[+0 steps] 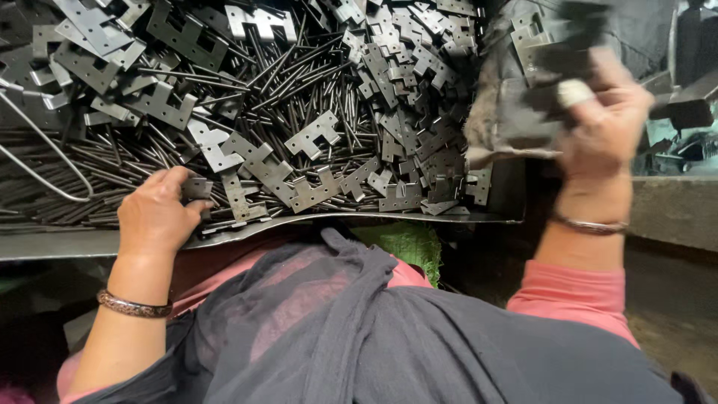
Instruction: The person sorts through a large bin of T-shaped metal brackets and pins, picking them up and moving them around by hand.
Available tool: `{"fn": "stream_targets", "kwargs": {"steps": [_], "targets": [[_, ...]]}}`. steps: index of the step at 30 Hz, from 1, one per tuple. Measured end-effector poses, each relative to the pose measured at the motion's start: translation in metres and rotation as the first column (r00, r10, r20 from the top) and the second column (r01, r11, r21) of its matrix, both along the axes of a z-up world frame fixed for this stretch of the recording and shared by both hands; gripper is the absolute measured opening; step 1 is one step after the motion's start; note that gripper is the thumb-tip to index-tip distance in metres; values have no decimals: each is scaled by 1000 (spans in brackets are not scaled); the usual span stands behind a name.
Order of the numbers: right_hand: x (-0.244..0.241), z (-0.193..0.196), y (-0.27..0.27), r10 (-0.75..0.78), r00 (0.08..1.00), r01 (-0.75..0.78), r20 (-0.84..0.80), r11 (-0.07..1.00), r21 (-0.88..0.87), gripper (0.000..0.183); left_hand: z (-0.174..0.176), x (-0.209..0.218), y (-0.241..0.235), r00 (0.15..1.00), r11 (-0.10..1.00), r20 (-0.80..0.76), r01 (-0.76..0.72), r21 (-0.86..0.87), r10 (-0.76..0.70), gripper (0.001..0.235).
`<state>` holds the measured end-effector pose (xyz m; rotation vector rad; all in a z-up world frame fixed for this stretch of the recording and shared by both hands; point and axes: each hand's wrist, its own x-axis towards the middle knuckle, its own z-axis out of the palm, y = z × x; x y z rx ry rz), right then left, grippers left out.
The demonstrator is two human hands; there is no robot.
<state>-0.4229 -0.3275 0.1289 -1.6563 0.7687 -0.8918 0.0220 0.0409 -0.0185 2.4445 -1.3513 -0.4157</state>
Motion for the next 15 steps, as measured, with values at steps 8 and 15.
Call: {"fn": "stream_targets", "kwargs": {"steps": [8, 15], "targets": [[-61, -39, -91, -577, 437, -372, -689, 582, -723, 60, 26, -35, -23, 948, 945, 262, 242, -221, -182, 11], [46, -56, 4, -206, 583, -604, -786, 537, -589, 51, 58, -39, -41, 887, 765, -421, -134, -630, -191, 11]]}}
